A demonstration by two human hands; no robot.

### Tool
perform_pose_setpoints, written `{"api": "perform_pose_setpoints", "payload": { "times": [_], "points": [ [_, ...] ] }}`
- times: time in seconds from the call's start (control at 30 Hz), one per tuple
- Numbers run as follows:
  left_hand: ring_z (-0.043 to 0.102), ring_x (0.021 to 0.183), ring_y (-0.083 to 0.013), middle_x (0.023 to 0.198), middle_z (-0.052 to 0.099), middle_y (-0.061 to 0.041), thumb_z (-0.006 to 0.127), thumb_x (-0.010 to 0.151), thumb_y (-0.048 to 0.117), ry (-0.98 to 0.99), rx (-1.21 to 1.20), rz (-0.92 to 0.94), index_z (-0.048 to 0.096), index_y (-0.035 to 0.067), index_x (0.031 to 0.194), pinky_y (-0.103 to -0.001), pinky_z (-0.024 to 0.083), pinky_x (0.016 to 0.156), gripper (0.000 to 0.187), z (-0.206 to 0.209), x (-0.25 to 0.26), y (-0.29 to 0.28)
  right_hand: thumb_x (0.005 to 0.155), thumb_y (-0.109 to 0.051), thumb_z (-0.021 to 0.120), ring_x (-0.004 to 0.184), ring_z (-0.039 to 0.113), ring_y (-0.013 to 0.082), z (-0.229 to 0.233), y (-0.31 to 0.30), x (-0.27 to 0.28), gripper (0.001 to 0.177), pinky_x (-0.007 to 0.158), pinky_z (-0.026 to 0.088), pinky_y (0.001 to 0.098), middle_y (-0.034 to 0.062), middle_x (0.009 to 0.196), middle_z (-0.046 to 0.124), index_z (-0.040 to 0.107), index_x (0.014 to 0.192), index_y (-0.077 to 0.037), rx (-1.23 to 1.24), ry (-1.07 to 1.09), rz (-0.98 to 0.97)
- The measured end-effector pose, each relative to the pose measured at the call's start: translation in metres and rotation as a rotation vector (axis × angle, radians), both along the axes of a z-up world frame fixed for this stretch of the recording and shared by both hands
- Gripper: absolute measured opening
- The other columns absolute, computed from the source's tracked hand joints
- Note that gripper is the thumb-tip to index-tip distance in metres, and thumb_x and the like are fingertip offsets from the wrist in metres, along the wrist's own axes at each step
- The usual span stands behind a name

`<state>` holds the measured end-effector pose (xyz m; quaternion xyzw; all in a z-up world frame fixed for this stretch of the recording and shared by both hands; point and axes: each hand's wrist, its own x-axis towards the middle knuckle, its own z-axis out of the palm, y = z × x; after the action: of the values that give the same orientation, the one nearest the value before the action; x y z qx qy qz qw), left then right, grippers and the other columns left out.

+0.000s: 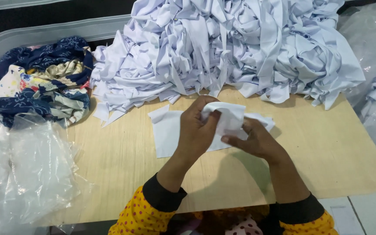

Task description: Folding small strips of white fabric and placing them into individual plastic bags.

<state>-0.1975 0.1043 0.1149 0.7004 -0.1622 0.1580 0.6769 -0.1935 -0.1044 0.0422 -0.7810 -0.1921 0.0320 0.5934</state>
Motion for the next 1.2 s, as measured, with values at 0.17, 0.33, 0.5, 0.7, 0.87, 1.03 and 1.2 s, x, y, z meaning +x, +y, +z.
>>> {"api": "perform_pose_setpoints", "payload": {
  "times": [0.17, 0.33, 0.5, 0.7, 0.87, 1.03, 1.2],
  "points": [
    [0.063, 0.084, -0.0173, 0.086, 0.067, -0.010, 0.050, 0.088, -0.009, -0.072, -0.118, 0.091, 0.065, 0.006, 0.098, -0.037, 0.054, 0.082, 0.023, 0.013, 0.006, 0.029, 0.086, -0.005, 0.075, 0.086, 0.070, 0.0251, 0.022, 0.008, -0.004, 0.011, 0.093, 0.052, 0.0479, 0.0131, 0.083, 0.080, 0.079, 0.096, -0.002, -0.070, 0.124, 0.079],
    [0.055, 0.075, -0.0085, 0.077, 0.063, -0.003, 0.055, 0.096, 0.001, -0.048, -0.189, 0.243, 0.064, 0.008, 0.091, -0.029, 0.052, 0.074, 0.012, 0.010, 0.016, 0.064, 0.083, -0.005, 0.079, 0.053, 0.066, 0.0181, 0.012, -0.033, 0.005, 0.017, 0.049, 0.055, 0.0307, 0.0083, 0.061, 0.065, 0.075, 0.096, 0.004, 0.109, 0.235, 0.114],
    [0.057, 0.075, -0.0096, 0.090, 0.067, -0.006, 0.061, 0.100, 0.019, 0.217, -0.133, 0.385, 0.071, -0.002, 0.106, -0.023, 0.049, 0.066, 0.024, -0.039, 0.025, 0.102, 0.074, 0.003, 0.079, 0.063, 0.057, 0.0151, 0.024, -0.083, 0.004, 0.045, 0.058, 0.041, 0.0236, 0.0109, 0.080, 0.069, 0.073, 0.118, 0.004, 0.023, 0.324, -0.177],
    [0.043, 0.057, -0.0118, 0.063, 0.054, -0.003, 0.061, 0.099, 0.024, 0.583, 0.242, 0.332, 0.063, -0.001, 0.074, -0.028, 0.039, 0.053, 0.035, -0.092, 0.029, 0.133, 0.075, -0.021, 0.088, 0.072, 0.058, 0.0214, 0.035, -0.072, 0.006, 0.043, 0.067, 0.043, 0.0311, 0.0105, 0.084, 0.068, 0.078, 0.115, -0.008, -0.574, 0.421, -0.494],
    [0.057, 0.058, -0.0148, 0.077, 0.067, -0.005, 0.060, 0.092, 0.012, 0.715, 0.401, 0.292, 0.072, 0.004, 0.104, -0.027, 0.049, 0.055, 0.019, -0.090, 0.032, 0.128, 0.078, -0.019, 0.085, 0.077, 0.059, 0.0199, 0.029, -0.077, 0.005, 0.045, 0.069, 0.044, 0.0304, 0.0100, 0.088, 0.068, 0.075, 0.119, -0.004, -0.494, 0.330, -0.586],
    [0.057, 0.059, -0.0164, 0.070, 0.065, -0.004, 0.065, 0.094, 0.018, 0.617, 0.543, 0.349, 0.069, 0.007, 0.097, -0.030, 0.050, 0.058, 0.013, -0.092, 0.026, 0.126, 0.065, -0.025, 0.088, 0.128, 0.058, 0.0287, 0.016, -0.094, 0.006, 0.071, 0.102, 0.046, 0.0410, 0.0130, 0.138, 0.060, 0.068, 0.131, -0.007, -0.619, 0.311, -0.511],
    [0.064, 0.073, -0.0203, 0.087, 0.066, -0.005, 0.072, 0.088, 0.021, 0.404, 0.802, 0.442, 0.074, 0.011, 0.104, -0.034, 0.052, 0.067, 0.019, -0.100, 0.026, 0.116, 0.073, -0.015, 0.083, 0.130, 0.056, 0.0235, -0.001, -0.102, 0.007, 0.022, 0.105, 0.043, 0.0356, 0.0024, 0.145, 0.061, 0.082, 0.090, -0.001, -0.715, 0.311, -0.490]
  ]
}}
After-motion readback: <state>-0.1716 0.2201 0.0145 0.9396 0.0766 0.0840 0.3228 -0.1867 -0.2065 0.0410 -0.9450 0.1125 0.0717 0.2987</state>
